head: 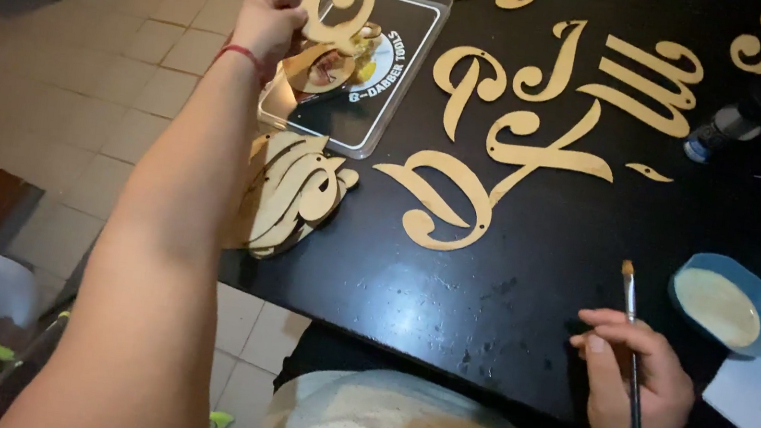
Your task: Applying a white liquid coating to laser-cut wooden letters using a paintbrush at a steady pace.
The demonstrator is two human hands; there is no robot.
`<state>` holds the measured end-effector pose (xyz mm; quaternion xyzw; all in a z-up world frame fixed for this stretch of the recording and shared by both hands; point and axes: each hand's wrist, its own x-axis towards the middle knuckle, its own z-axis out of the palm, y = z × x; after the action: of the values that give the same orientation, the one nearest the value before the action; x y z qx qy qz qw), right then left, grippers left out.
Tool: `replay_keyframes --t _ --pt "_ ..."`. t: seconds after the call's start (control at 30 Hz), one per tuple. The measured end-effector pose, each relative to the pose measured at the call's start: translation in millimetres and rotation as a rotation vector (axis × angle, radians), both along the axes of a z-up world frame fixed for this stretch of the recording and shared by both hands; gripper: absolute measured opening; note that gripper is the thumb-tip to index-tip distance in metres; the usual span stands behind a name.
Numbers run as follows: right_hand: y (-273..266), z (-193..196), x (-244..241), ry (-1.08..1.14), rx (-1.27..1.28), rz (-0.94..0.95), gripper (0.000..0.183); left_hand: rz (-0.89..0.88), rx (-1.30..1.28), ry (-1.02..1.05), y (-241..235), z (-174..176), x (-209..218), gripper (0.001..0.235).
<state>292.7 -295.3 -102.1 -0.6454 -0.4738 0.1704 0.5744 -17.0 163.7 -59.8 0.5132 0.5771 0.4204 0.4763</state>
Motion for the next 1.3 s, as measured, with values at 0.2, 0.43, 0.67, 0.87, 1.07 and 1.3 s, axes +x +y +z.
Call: replay_keyframes --t 0.2,0.43,0.67,0.87,1.07,1.3 --pt "2.4 5.1 -4.5 0.086 -0.074 -0.058 0.002 0.008 -0.026 -0.047 -7.0 34.0 47.1 0.052" --pt "6.1 12.6 -1.2 0.054 -0.105 -0.044 0.003 -0.065 -0.12 -0.165 15.5 4.2 91.9 0.044" --pt "3.1 6.1 5.4 0.115 -0.093 0.011 0.005 -0.24 0.271 1.039 15.4 -10.2 86.7 0.044" --pt "4.6 6.2 2.8 0.147 -0.096 -0.051 0.001 -0.354 0.301 1.189 -3.0 3.8 71.0 0.053" --pt "3.4 9.7 3.9 0.132 -0.131 -0.052 0.004 -0.362 0.54 1.131 -12.1 6.8 78.6 0.038" --pt "4.1 9.5 4.6 0.119 -0.05 -0.032 0.004 -0.607 0.642 1.011 -46.6 11.4 177.6 0.021"
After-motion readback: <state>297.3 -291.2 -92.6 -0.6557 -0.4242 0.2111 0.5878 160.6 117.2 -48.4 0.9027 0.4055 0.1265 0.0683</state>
